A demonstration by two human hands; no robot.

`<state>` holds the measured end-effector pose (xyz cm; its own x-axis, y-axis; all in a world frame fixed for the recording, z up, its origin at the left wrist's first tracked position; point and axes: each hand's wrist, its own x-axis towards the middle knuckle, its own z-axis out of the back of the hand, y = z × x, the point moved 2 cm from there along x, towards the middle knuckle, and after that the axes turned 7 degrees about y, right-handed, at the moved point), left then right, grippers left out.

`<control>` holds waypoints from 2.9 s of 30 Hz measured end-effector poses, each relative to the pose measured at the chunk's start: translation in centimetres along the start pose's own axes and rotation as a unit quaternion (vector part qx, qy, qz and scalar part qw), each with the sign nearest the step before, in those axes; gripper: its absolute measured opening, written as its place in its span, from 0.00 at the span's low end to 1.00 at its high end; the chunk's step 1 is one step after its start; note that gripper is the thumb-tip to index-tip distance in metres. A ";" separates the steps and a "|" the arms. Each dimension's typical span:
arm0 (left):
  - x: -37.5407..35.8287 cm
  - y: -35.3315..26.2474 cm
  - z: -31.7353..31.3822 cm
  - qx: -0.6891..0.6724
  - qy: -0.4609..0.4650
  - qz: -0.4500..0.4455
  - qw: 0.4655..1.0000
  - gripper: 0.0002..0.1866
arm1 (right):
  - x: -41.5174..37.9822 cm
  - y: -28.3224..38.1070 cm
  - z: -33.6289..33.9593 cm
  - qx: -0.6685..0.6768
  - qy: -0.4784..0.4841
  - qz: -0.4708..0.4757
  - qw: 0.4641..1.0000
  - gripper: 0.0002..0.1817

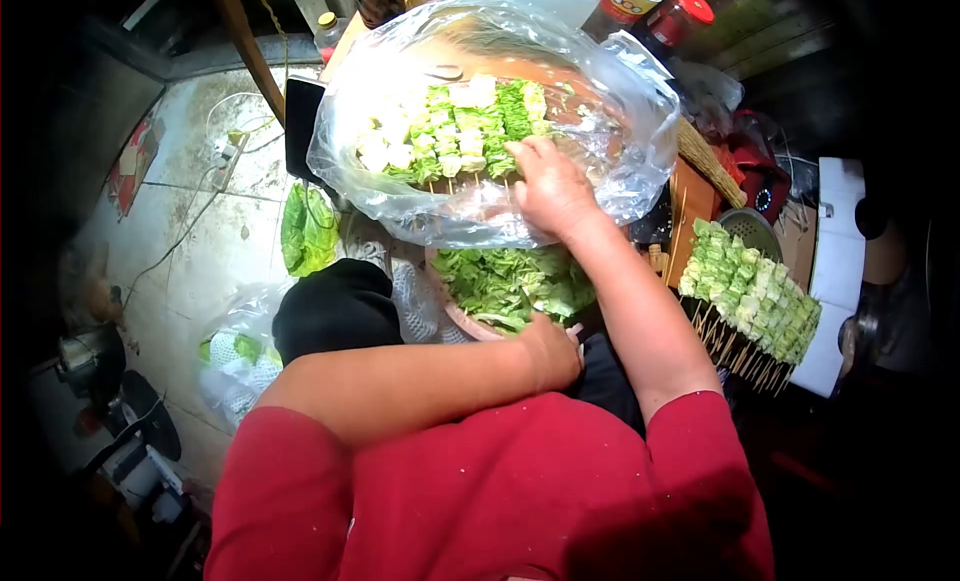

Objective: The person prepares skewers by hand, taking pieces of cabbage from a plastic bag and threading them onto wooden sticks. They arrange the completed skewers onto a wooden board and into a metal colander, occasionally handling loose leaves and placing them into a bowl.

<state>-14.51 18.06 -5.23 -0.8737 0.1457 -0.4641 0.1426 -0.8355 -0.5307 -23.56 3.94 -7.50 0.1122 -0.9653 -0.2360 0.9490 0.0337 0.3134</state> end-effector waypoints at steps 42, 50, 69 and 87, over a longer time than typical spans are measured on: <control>4.3 2.5 -9.2 -0.401 -0.144 0.013 0.905 0.24 | -7.2 7.2 2.2 0.142 0.090 0.207 0.964 0.25; -0.3 -0.2 1.2 0.120 0.034 0.006 0.992 0.16 | -18.4 -2.8 9.4 0.145 -0.072 0.024 0.987 0.18; -2.0 0.9 2.2 0.089 0.062 0.067 0.992 0.17 | -36.3 -18.6 4.5 0.105 -0.299 -0.548 0.774 0.25; -0.8 1.8 1.5 0.091 0.073 0.070 0.991 0.25 | -36.8 -21.2 2.9 0.564 -0.249 -0.426 0.663 0.14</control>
<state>-14.28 15.63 -4.72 -0.7724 0.0857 -0.6294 0.1596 -0.9329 -0.3229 -48.60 37.98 -2.82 -0.6995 -0.4860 -0.5240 -0.2480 -0.5226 0.8157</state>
